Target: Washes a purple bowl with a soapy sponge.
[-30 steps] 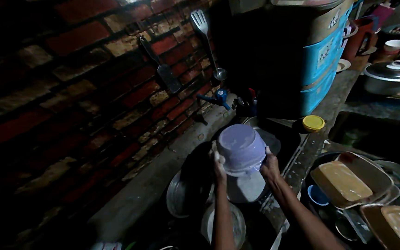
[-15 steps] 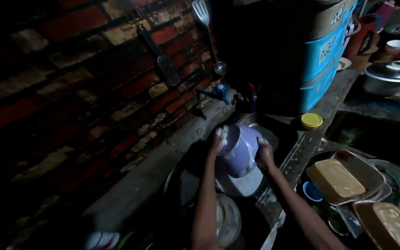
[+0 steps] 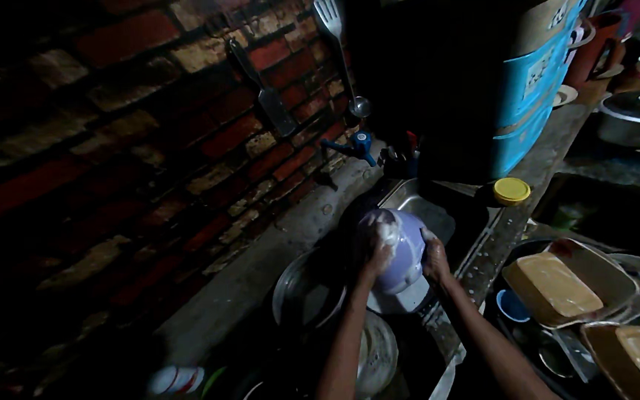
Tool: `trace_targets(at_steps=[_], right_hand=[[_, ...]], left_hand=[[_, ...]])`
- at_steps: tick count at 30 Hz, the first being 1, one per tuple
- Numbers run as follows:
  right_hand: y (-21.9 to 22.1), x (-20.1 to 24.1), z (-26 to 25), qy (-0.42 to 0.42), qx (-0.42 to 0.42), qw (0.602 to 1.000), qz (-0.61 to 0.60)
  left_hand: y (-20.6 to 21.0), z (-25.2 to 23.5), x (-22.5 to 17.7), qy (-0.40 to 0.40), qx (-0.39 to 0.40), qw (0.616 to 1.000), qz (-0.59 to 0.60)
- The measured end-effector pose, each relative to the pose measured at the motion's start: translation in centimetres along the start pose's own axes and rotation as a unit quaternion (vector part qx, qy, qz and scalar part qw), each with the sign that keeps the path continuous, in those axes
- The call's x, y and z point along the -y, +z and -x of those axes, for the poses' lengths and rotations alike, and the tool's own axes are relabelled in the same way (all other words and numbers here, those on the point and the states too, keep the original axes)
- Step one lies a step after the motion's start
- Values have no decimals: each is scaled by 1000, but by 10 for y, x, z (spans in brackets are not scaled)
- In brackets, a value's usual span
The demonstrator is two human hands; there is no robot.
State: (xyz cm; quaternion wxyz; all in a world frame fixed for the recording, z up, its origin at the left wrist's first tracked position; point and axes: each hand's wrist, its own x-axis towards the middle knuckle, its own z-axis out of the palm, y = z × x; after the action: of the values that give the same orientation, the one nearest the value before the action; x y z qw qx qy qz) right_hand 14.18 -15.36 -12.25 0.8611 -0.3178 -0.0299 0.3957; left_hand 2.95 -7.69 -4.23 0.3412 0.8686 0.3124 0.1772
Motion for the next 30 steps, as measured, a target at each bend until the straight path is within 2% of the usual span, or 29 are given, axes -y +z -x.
trace_targets(at_steps=[2,4,7,9,11,13,16,19,21,23,25,27,30], right_hand=[[1,-9,15,28,9,1000,10],[-1,-3,31,28,8,1000,7],[-22,38,36,-24,12,999,-24],[-47,75,35,-69,-7,997,-46],[-76,110,35,-120,-25,989,-77],[-105,140,43,-160,-47,982,-86],[-148,177,66,-195,-86,976,-35],[-193,220,92,-268,-166,949,22],[-228,251,102,-301,-228,925,31],[-268,269,107,-305,-263,915,29],[-295,276,112,-291,-274,916,26],[-309,277,121,-278,-268,922,13],[-322,288,134,-289,-300,909,14]], left_hand=[[-1,-15,-15,15,26,999,-33],[-5,-43,1,10,-3,997,-71],[-7,-50,12,-45,-26,998,-27],[15,-25,-17,-39,-13,999,-9],[51,5,-74,25,29,999,-32],[95,14,-127,113,95,988,-34],[156,-21,-185,156,188,967,-78],[228,-63,-183,165,184,969,-14],[261,-48,-196,135,224,965,7],[290,-11,-214,120,276,954,7],[327,6,-231,167,298,939,43],[358,-7,-246,186,313,929,73],[404,-43,-227,129,283,944,108]])
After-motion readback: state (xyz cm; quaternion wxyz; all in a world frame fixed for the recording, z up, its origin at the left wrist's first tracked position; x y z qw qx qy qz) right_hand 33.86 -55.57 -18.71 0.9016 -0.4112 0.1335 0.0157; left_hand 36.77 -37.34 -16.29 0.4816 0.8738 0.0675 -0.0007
